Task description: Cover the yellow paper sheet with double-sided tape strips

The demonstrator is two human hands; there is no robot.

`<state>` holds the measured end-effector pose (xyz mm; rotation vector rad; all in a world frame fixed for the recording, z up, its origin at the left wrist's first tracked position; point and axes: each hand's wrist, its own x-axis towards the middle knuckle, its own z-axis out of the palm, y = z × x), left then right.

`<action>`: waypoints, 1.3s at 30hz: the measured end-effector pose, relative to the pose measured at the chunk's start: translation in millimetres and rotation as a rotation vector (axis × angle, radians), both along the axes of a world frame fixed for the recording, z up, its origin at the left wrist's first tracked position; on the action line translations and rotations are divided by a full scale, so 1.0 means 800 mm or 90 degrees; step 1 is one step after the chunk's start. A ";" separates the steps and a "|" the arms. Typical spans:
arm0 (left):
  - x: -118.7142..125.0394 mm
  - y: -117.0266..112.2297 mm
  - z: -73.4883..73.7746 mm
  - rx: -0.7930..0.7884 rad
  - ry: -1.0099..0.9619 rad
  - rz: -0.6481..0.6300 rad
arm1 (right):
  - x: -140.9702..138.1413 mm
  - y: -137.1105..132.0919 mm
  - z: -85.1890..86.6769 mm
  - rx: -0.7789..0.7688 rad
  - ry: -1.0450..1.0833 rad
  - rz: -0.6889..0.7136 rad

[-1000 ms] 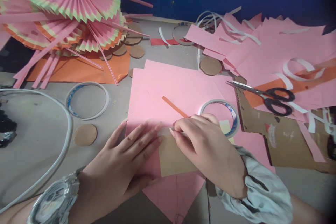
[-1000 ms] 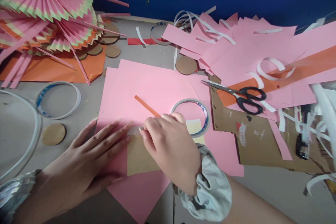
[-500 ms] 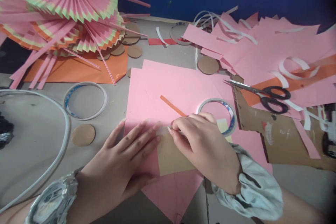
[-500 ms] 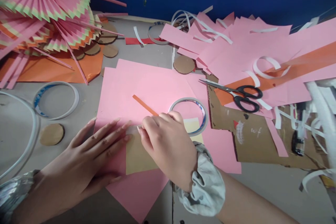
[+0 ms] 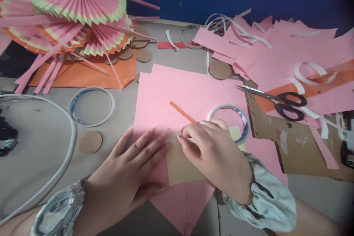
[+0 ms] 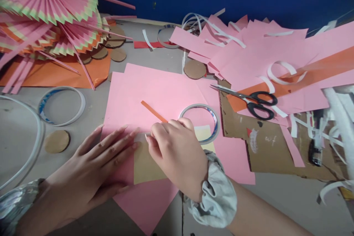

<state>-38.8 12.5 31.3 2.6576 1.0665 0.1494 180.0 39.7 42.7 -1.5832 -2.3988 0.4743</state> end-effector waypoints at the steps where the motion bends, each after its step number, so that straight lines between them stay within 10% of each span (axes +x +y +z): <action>1: 0.000 0.000 -0.001 0.000 0.003 -0.004 | 0.000 -0.001 0.000 0.001 -0.001 -0.001; 39: 0.007 0.012 0.002 -0.010 0.002 -0.006 | 0.000 -0.001 -0.002 0.016 -0.027 0.002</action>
